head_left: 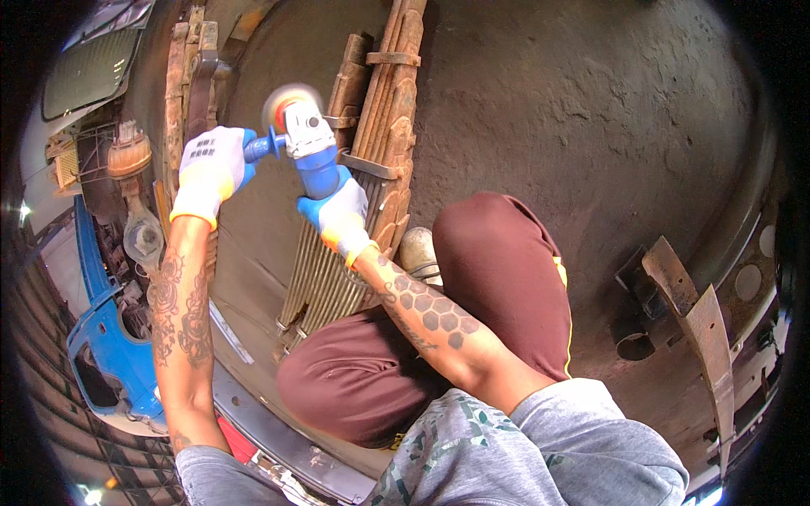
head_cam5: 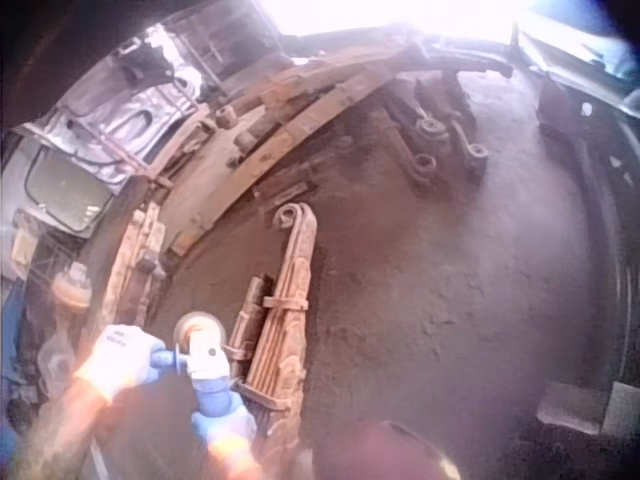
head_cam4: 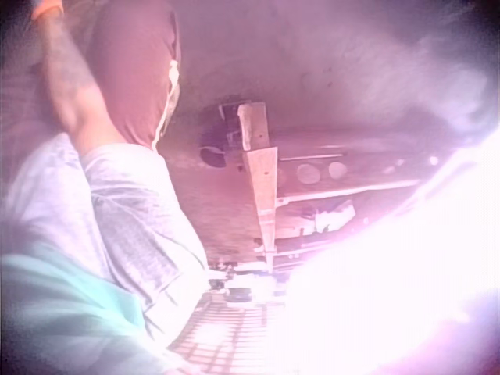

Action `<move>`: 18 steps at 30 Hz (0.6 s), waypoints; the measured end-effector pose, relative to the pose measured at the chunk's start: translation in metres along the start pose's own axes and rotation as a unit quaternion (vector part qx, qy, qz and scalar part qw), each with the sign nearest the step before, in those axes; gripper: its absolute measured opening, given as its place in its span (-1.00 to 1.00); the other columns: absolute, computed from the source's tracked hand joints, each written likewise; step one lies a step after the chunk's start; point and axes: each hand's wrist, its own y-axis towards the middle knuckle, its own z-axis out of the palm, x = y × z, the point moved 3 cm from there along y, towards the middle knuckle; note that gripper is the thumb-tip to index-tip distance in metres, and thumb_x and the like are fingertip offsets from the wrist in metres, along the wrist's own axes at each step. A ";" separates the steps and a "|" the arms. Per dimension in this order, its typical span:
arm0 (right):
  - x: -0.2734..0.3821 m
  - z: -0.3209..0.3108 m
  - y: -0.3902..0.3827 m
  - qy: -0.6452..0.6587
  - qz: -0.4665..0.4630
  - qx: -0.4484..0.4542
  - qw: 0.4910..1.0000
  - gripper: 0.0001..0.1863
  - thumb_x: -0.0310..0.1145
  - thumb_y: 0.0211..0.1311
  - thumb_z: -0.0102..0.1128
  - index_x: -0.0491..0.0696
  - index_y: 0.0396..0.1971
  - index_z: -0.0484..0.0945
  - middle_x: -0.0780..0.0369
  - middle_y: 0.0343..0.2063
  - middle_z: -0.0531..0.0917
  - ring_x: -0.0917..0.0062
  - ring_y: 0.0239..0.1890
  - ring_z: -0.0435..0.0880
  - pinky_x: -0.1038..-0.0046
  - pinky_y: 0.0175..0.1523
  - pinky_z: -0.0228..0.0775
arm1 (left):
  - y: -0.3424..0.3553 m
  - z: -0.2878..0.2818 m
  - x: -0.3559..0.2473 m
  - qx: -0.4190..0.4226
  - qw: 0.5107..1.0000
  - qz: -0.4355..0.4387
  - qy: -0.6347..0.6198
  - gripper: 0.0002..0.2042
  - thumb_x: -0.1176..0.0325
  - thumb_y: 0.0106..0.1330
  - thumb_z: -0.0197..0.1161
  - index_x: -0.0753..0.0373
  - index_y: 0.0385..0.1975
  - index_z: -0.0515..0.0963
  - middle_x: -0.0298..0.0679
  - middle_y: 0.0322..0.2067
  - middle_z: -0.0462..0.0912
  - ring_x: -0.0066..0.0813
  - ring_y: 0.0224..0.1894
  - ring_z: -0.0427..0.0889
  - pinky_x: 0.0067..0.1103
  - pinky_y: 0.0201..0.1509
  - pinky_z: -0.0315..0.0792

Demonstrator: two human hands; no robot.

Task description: The person uses an angle grinder to deburr and smooth the ends of a bundle of metal rods. The person holds the grinder with both hands and moves it along the rod ends, generating sparks as material is removed.

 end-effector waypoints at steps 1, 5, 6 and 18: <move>-0.002 0.001 0.000 0.003 0.000 0.003 1.000 -0.43 -0.20 -0.19 0.58 -0.03 -0.09 0.66 -0.01 -0.23 0.83 0.01 -0.12 0.83 0.07 0.07 0.66 | 0.002 0.003 0.002 0.004 1.000 0.003 0.001 -0.86 0.29 0.23 0.39 0.02 -0.23 0.76 -0.07 -0.22 0.82 0.04 -0.13 0.81 -0.15 0.01 0.66; 0.006 0.006 0.008 -0.001 0.011 0.001 1.000 -0.46 -0.22 -0.19 0.58 -0.01 -0.10 0.66 0.00 -0.24 0.83 -0.02 -0.11 0.83 0.06 0.06 0.66 | 0.019 0.005 0.009 -0.025 0.999 0.039 0.020 -0.86 0.26 0.24 0.37 0.05 -0.26 0.76 -0.05 -0.24 0.81 0.08 -0.14 0.79 -0.13 -0.02 0.65; 0.010 0.008 0.010 -0.003 0.018 0.003 1.000 -0.46 -0.23 -0.19 0.58 -0.01 -0.10 0.66 0.00 -0.24 0.83 -0.02 -0.11 0.83 0.06 0.06 0.66 | 0.021 0.004 0.010 -0.017 0.999 0.037 0.018 -0.86 0.25 0.24 0.37 0.05 -0.27 0.76 -0.04 -0.25 0.81 0.08 -0.14 0.79 -0.12 -0.03 0.65; 0.002 0.024 -0.010 -0.013 0.025 0.001 1.000 -0.47 -0.24 -0.18 0.57 -0.03 -0.11 0.67 0.00 -0.23 0.84 0.00 -0.13 0.84 0.07 0.04 0.68 | 0.009 0.032 0.027 0.003 0.999 0.038 -0.002 -0.83 0.17 0.32 0.34 0.04 -0.24 0.78 0.00 -0.24 0.81 0.12 -0.14 0.78 -0.09 -0.01 0.65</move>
